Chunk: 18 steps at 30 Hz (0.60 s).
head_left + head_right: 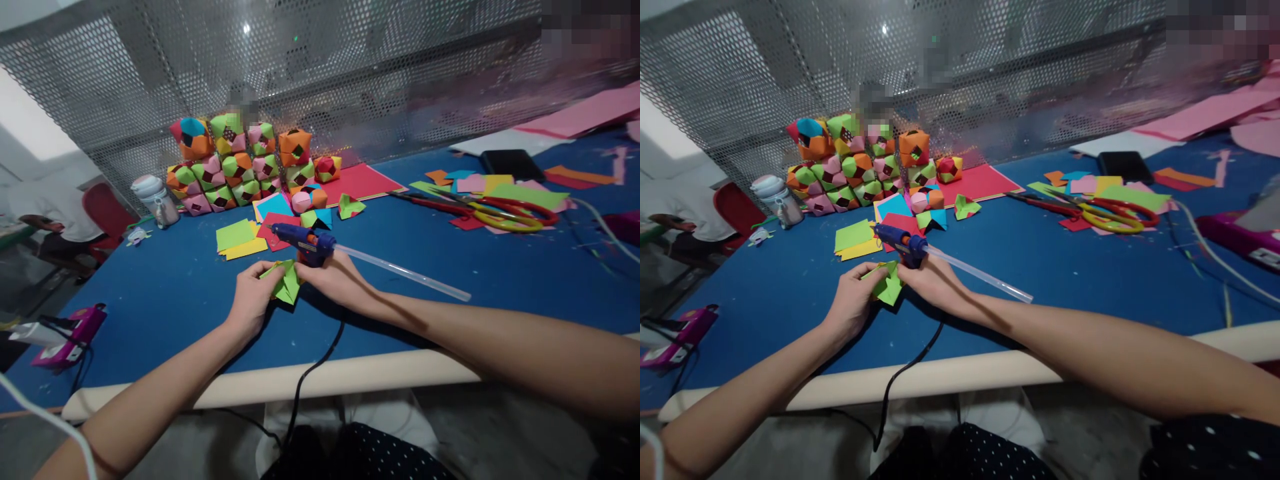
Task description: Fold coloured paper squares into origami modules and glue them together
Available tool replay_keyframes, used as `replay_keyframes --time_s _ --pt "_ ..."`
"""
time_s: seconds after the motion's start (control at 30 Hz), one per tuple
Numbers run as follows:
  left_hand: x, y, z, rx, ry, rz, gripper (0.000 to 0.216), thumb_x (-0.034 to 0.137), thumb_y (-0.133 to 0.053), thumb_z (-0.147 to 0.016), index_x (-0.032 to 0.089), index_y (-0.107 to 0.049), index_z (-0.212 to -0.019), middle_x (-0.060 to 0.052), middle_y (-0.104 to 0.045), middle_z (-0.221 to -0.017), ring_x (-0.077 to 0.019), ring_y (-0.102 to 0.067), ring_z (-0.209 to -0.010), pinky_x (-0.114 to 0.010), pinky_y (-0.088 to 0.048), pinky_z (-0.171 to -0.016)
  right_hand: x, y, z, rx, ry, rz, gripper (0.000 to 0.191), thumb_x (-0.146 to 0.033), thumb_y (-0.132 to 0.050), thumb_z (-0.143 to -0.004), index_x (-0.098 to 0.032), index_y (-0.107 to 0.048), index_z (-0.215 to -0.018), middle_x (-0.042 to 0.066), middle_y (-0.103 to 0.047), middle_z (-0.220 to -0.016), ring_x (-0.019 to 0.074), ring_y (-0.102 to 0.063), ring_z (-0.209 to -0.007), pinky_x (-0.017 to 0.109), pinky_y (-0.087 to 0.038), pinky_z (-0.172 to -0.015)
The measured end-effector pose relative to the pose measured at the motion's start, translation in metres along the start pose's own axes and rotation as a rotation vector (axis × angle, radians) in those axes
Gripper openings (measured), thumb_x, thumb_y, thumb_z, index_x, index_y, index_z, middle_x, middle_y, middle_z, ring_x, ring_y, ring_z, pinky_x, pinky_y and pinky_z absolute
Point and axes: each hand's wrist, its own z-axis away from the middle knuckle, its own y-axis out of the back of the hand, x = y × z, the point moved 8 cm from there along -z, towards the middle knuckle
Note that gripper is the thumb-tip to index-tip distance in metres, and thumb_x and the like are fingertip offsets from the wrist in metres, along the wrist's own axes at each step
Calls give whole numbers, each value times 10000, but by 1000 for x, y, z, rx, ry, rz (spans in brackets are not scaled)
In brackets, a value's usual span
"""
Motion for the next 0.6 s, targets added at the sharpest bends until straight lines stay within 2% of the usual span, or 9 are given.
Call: replay_keyframes --time_s 0.17,0.37,0.6 --pt "5 -4 3 -41 -14 8 267 325 -756 -615 146 -655 -784 4 -640 -705 -93 -560 -592 -208 -412 -573 1 1 0 11 16 -16 136 -288 -506 -750 -177 -468 -681 -40 -437 -627 105 -375 -585 231 -320 -536" --pt "10 0 4 24 -57 -59 246 243 -763 -571 151 -648 -769 22 -634 -701 -90 -552 -605 -202 -403 -584 -2 2 0 28 17 -35 119 -270 -511 -731 -175 -481 -667 -36 -447 -621 108 -380 -578 229 -319 -525" --pt "6 6 -1 51 -92 -51 218 252 -752 -596 141 -650 -754 13 -634 -683 -96 -550 -592 -213 -405 -580 -6 3 0 31 25 -64 116 -267 -525 -724 -171 -499 -663 -31 -460 -626 108 -386 -581 233 -334 -537"
